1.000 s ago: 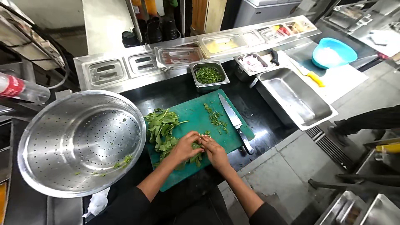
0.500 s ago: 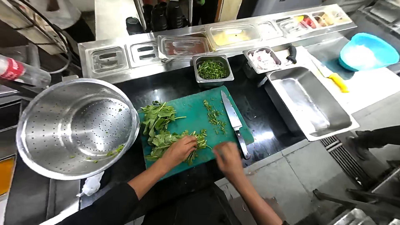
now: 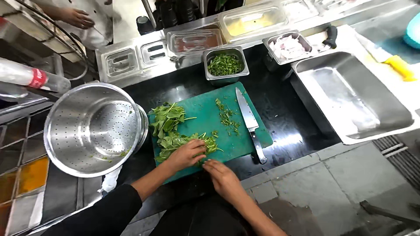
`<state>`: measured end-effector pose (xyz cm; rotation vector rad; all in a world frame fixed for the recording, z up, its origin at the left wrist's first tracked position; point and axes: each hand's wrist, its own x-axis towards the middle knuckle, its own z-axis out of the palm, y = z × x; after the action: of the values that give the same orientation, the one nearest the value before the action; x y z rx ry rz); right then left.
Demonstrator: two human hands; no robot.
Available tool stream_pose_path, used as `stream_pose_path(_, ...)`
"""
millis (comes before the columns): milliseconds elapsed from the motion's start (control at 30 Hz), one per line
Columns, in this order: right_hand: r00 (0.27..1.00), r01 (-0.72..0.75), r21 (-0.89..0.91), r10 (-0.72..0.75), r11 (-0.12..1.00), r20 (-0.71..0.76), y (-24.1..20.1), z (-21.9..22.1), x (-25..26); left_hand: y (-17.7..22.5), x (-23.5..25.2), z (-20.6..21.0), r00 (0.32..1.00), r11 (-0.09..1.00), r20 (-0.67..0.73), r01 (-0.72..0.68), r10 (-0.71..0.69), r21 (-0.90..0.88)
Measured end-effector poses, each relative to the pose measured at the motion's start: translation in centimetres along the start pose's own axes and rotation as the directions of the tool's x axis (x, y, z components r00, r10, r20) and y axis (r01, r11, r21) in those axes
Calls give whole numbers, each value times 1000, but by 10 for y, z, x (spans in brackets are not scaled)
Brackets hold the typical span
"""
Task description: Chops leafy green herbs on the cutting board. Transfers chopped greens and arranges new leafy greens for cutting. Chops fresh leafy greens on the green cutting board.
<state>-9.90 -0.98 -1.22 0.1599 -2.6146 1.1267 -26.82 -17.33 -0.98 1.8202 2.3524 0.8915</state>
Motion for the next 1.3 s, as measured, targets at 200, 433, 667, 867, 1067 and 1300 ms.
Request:
stream_pose_path(200, 799, -587, -265, 496, 765, -339, 56, -85, 25, 13, 22, -12, 984, 995, 147, 97, -98, 14)
stream_pose_path(433, 633, -769, -196, 767, 608, -106, 65, -111, 65, 30, 71, -37, 764, 952, 569, 264, -303, 153)
stream_pose_path(667, 609, -792, 46, 786, 608, 107, 22, -110, 33, 24, 86, -40, 674, 944, 664, 275, -324, 182)
stream_pose_path(867, 582, -792, 3, 755, 610, 302, 1, -77, -24, 19, 79, -40, 723, 953, 626, 272, -293, 133)
stream_pose_path(1067, 587, -755, -78, 724, 651, 362, -17, -68, -17, 11, 73, -37, 788, 972, 577, 231, -216, 49)
stream_pose_path(1300, 522, -740, -264, 776, 619, 355, -34, -65, 7, 18, 91, -42, 693, 967, 676, 221, -250, 130)
